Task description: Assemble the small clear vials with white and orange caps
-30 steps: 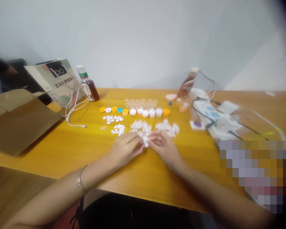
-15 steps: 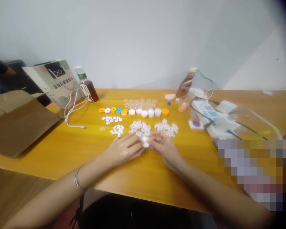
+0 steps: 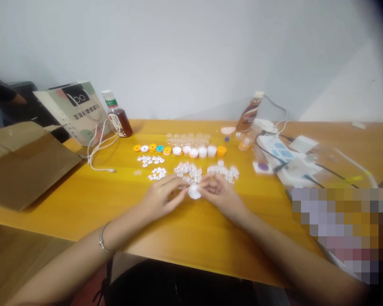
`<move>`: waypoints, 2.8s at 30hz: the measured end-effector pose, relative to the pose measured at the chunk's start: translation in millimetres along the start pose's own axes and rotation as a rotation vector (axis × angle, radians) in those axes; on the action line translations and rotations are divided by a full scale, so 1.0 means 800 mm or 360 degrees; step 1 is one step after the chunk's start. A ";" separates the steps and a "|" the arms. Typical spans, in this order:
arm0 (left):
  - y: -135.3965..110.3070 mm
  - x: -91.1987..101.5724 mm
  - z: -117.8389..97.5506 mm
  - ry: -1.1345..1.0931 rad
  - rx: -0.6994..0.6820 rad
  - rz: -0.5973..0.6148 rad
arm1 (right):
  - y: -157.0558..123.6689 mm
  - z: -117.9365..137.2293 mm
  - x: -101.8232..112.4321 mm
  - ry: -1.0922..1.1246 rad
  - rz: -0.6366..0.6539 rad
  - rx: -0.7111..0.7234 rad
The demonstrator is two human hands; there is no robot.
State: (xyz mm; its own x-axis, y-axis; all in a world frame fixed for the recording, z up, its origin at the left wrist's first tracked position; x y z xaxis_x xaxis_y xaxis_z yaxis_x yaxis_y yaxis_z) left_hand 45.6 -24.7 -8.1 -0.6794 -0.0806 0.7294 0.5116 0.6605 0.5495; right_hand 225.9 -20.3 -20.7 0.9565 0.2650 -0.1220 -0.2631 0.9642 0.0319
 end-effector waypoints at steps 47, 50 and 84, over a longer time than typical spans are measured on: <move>0.110 0.013 0.126 0.0772 0.0253 0.0344 | 0.007 -0.002 0.016 -0.0002 -0.0214 -0.0056; 0.114 0.004 0.133 0.0855 0.0240 0.0387 | 0.007 -0.002 0.017 -0.0022 -0.0219 -0.0048; 0.147 -0.019 0.134 0.0931 0.0660 0.0410 | 0.007 -0.006 0.013 -0.0030 -0.0157 -0.0042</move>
State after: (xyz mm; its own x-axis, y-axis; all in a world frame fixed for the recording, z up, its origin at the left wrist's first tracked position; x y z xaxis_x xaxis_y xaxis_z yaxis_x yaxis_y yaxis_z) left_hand 59.6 133.7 1.9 -0.1168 -0.1923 0.9744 0.2983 0.9290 0.2191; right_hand 234.0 -11.8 -26.7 0.9800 0.1691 -0.1048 -0.1706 0.9853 -0.0057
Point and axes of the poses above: each hand's wrist, its own y-axis towards the middle knuckle, its own x-axis out of the back of the hand, z = x × y, the point moved 2 cm from there along y, towards the middle knuckle, and after that the axes turned 1 degree about x, right-handed, at the moved point
